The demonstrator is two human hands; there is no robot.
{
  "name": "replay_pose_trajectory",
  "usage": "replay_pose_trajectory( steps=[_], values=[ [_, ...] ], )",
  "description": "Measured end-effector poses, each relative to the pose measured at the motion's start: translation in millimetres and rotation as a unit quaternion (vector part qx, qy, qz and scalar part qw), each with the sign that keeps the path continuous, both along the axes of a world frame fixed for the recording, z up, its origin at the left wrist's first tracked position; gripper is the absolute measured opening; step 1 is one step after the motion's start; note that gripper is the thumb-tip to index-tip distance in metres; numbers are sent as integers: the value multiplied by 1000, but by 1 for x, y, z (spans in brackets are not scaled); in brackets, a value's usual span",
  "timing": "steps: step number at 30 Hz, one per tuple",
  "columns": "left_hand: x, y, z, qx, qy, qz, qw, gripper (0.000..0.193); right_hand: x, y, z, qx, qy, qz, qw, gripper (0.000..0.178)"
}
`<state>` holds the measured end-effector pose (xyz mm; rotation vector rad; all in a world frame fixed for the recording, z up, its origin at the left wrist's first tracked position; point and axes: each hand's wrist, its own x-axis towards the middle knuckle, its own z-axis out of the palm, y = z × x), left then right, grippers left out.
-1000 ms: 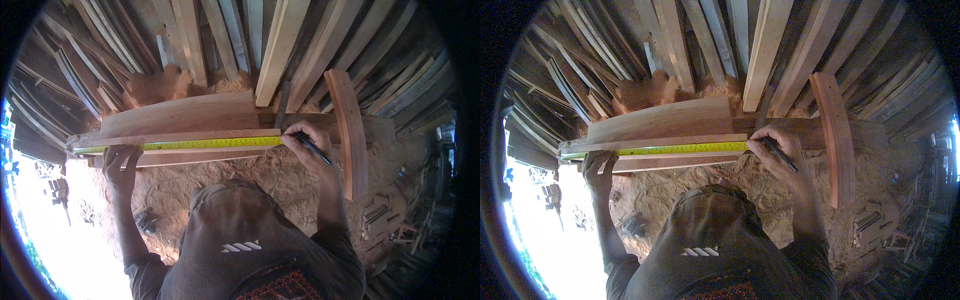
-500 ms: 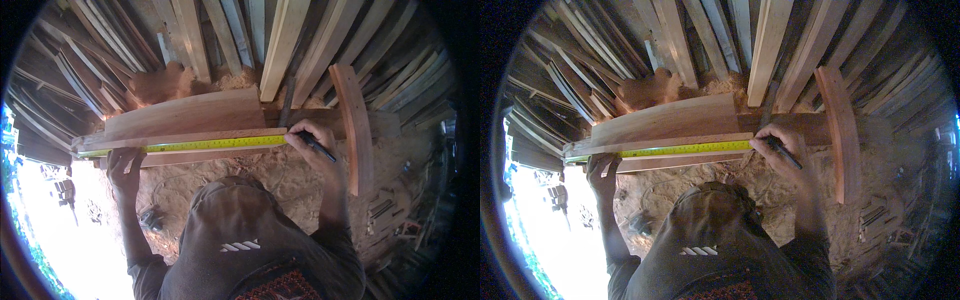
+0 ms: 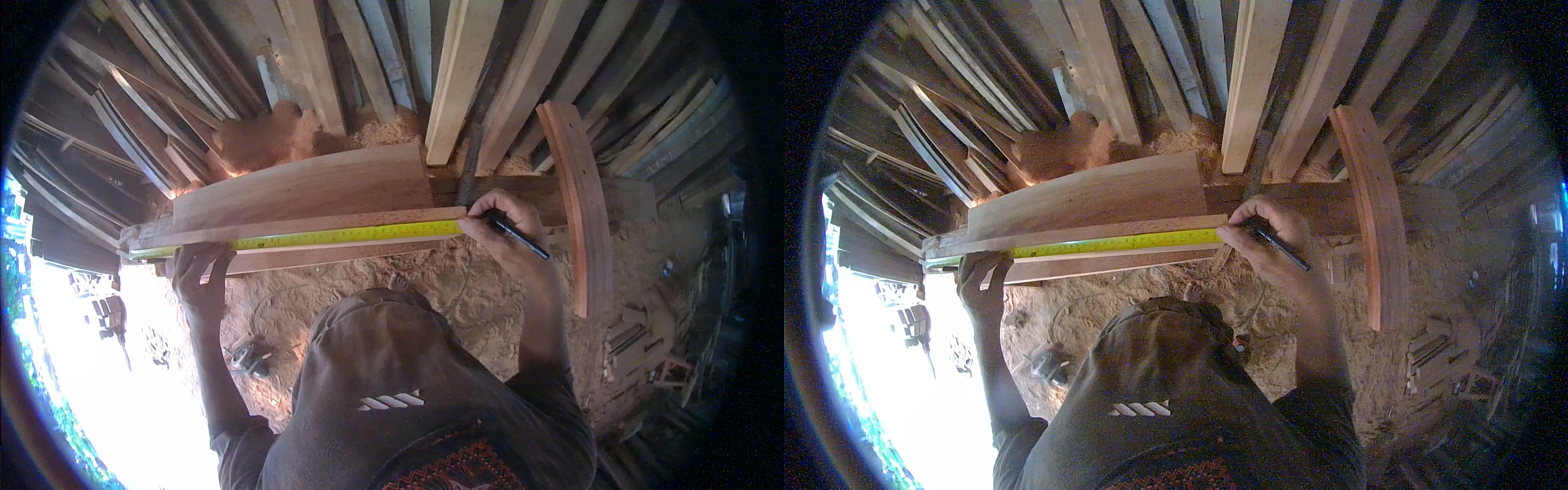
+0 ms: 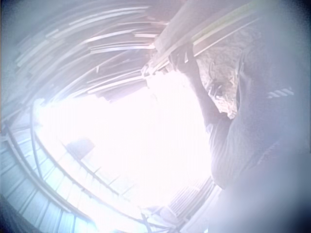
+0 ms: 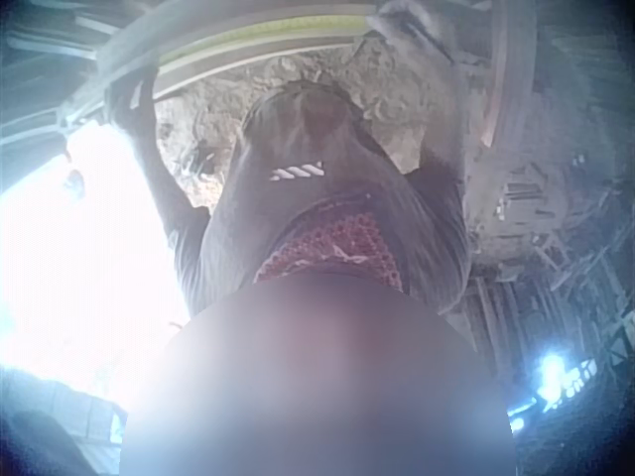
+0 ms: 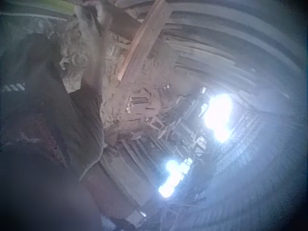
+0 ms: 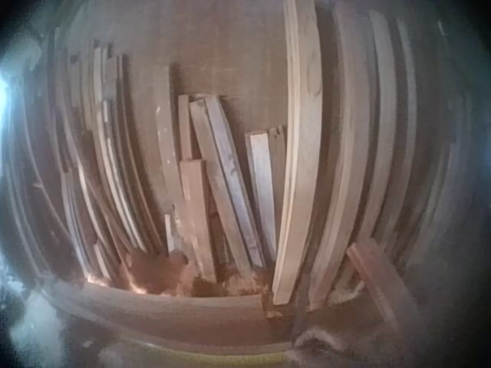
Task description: The person measures a wooden plank with a tape measure and marks measurement points with a pencil. The person repeatedly repositions the tape measure along the plank and makes marks at specific intervals.
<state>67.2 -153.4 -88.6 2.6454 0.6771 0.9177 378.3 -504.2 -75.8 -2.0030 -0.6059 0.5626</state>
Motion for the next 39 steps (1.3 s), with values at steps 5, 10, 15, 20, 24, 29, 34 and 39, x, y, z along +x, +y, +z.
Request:
replay_pose_trajectory(
  steps=[5, 10, 15, 20, 24, 29, 34, 39],
  values=[
    [-2, 0, -4, 2, 5, 17, 1000, 21, 0, 3, -4, 5, -18, 10, 1000, 21],
    [-1, -1, -4, -22, -5, 19, 1000, 22, -1, 2, -1, 37, -11, 11, 999, 20],
    [0, 0, -3, -16, 1, 21, 1000, 21, -2, 2, -6, 66, 12, 6, 998, 19],
    [2, 1, -1, -2, -6, -2, 1000, 21, 0, 2, -9, 68, 53, 6, 996, 20],
    [5, -1, 1, 9, -16, -4, 1000, 21, 2, 3, -7, 67, 51, 6, 996, 21],
    [3, 0, 1, -4, -15, 1, 1000, 20, 0, 7, -6, 83, 47, 7, 995, 21],
    [0, 5, -2, -3, -15, -8, 1000, 21, 0, 9, -6, 78, 39, 11, 996, 21],
    [-1, 8, -4, -15, -12, 1, 1000, 21, 0, 10, -4, 71, 66, 8, 995, 19]
  ],
)
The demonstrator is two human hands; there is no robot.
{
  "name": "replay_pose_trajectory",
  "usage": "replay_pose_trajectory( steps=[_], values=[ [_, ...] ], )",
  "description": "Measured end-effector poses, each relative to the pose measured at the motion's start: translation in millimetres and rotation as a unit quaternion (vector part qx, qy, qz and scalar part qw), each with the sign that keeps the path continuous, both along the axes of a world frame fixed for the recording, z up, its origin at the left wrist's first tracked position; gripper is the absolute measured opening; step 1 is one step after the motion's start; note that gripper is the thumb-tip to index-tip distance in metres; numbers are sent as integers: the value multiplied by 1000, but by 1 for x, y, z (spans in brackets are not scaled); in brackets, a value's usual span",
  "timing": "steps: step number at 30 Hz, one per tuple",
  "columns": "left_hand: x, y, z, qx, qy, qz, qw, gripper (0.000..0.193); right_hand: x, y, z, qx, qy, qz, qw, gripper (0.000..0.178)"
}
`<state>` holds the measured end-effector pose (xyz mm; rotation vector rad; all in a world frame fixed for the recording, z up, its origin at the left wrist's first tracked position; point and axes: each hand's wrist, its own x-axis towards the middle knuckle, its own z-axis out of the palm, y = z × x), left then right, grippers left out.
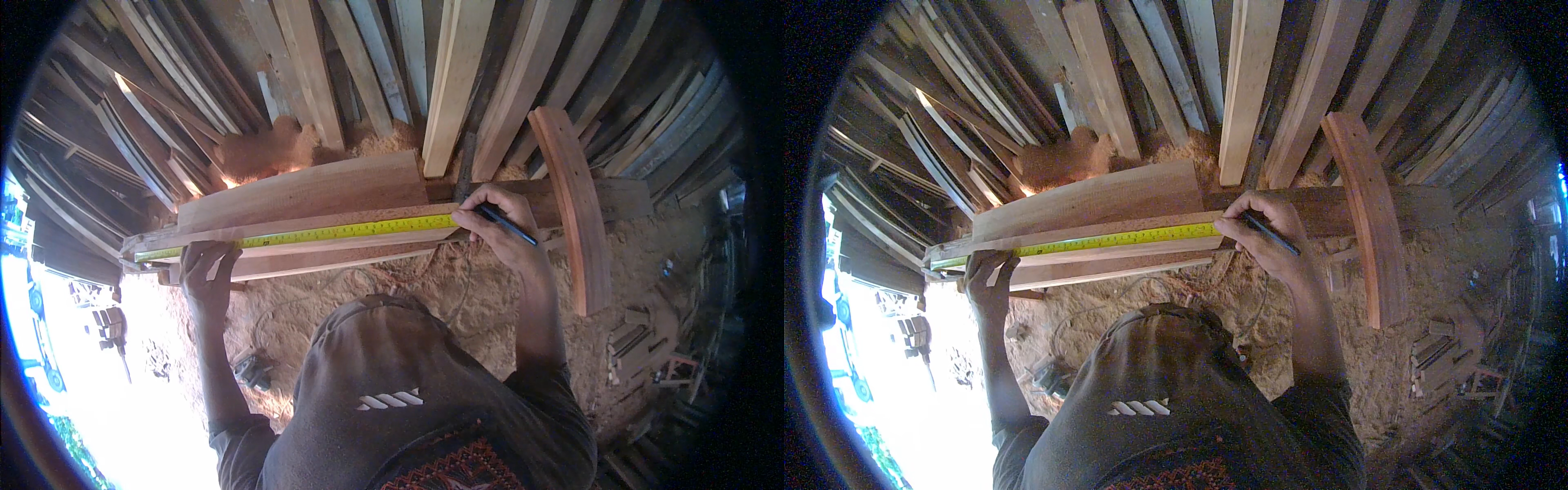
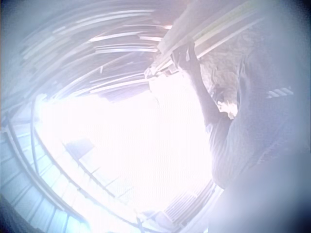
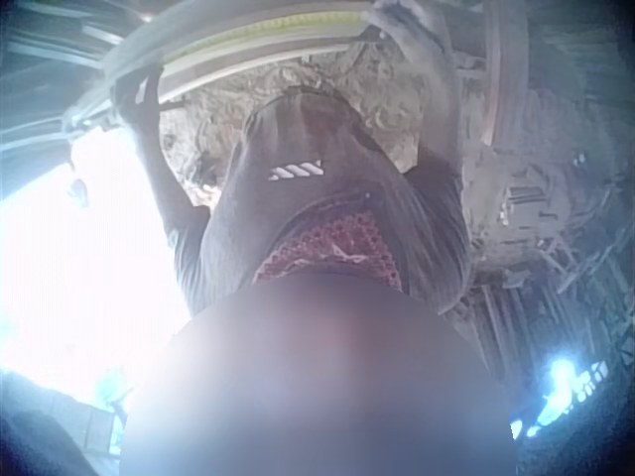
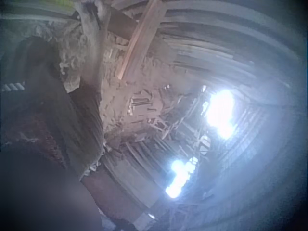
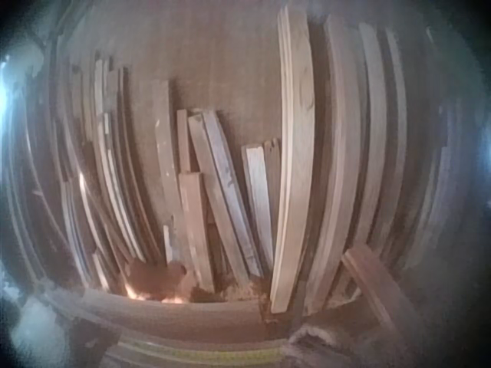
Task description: The person measures a wooden plank with a tape measure and marks measurement points with a pencil. The person repeatedly repositions the tape measure along the plank and makes marks at specific intervals.
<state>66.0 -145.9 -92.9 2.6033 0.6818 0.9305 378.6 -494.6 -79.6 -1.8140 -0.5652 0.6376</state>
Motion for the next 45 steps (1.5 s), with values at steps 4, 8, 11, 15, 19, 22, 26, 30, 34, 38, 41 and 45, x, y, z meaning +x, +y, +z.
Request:
replay_pose_trajectory(
  steps=[4, 8, 11, 15, 19, 22, 26, 30, 34, 38, 41, 45],
  values=[
    [0, 0, 0, -16, 2, -2, 1000, 20, 1, 1, 0, 13, 19, 2, 1000, 20],
    [0, 0, 1, -13, 2, -6, 1000, 18, 1, 0, -1, 14, 12, 1, 1000, 20],
    [-2, -1, 4, -7, 1, -6, 1000, 17, -1, 0, -1, 33, 10, 7, 999, 20],
    [-2, -1, 4, -3, -2, 1, 1000, 17, -2, 0, -1, 36, 15, 5, 999, 20],
    [-2, -1, 3, 4, -16, -7, 1000, 19, -3, -2, -1, 34, 6, 6, 999, 19],
    [-3, 0, 5, 9, -5, -5, 1000, 18, -5, -1, 0, 37, -6, 7, 999, 22],
    [-4, 0, 5, 1, -6, -3, 1000, 19, -7, 1, 3, 40, -7, 7, 999, 23],
    [-10, 4, -2, -1, 2, 16, 1000, 18, -5, -3, 2, 12, 2, 4, 1000, 22],
    [-15, 6, -12, -96, -22, -12, 995, 20, -6, -9, -1, 34, 27, -1, 999, 20],
    [-17, -6, -12, -36, -4, -6, 999, 16, -10, -12, 18, -87, 20, -15, 996, 19],
    [-16, -9, -6, -30, -23, -6, 999, 18, -13, -7, 30, -1, 18, 0, 1000, 17],
    [-24, -5, 3, -2, -9, -1, 1000, 25, -10, -18, 30, -71, 9, -12, 997, 16]
  ],
)
